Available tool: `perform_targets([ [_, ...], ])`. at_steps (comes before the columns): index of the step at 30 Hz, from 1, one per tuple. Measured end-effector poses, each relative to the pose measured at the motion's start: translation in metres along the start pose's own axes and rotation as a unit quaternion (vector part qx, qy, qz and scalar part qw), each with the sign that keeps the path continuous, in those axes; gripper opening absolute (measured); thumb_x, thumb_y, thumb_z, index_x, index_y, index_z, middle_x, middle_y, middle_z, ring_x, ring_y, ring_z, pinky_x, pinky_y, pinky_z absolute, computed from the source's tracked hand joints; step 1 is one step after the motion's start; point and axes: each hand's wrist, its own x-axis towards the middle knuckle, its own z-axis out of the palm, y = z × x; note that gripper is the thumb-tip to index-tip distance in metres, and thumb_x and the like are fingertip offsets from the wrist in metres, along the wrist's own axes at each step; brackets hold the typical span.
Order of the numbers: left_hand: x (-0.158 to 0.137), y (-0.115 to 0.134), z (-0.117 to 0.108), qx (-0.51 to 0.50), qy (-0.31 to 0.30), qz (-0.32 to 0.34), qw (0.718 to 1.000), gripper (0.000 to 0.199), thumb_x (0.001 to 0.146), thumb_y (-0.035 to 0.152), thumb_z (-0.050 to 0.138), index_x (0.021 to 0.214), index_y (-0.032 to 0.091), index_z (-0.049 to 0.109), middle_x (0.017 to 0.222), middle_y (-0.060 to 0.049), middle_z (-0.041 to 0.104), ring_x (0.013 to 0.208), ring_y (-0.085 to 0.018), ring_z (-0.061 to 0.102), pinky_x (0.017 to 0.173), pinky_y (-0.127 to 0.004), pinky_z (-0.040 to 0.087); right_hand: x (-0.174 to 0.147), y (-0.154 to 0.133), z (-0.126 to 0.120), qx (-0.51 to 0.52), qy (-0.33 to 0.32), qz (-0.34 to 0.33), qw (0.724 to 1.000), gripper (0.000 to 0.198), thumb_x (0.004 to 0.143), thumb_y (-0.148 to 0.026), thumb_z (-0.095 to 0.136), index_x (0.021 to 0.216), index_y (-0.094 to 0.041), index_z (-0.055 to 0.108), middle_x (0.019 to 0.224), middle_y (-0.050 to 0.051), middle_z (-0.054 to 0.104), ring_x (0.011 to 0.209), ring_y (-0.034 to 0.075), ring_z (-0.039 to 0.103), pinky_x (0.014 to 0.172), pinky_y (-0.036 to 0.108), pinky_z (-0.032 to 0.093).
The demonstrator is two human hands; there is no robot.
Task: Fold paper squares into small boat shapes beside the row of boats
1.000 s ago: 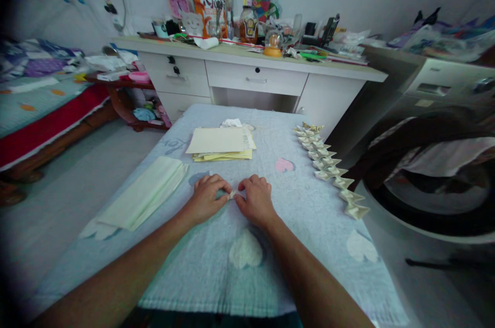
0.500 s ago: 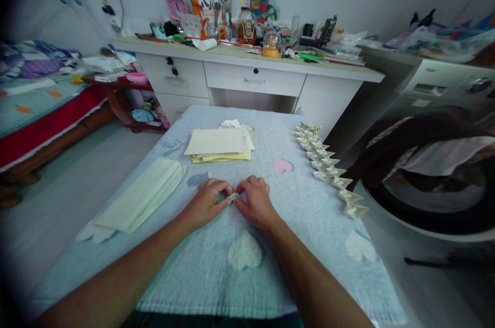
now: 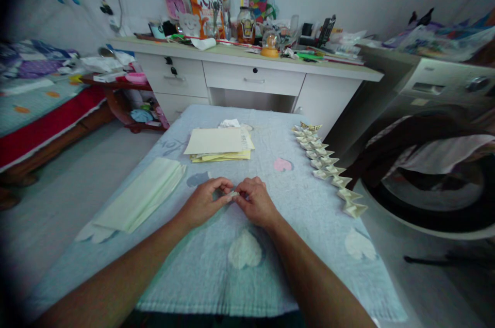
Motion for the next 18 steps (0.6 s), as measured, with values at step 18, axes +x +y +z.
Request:
perform_targets([
  [18, -0.0028, 0.0016, -0.0034, -0.04, 0.011, 0.004, 0.999, 0.015, 0.079, 0.021, 0.061, 0.094, 0.021, 0.061, 0.091, -0.001, 0.065, 0.087, -0.016, 0.059, 0.082, -0.029, 0.046, -0.0012, 0.0015, -0.003, 0.101, 0.021, 0.039, 0.994, 0.012, 0.083, -0.029, 0.059, 0.081, -0.018, 0.062, 0.076, 0.0, 0.058, 0.078, 0.015, 0.051, 0.073, 0.027, 0.038],
])
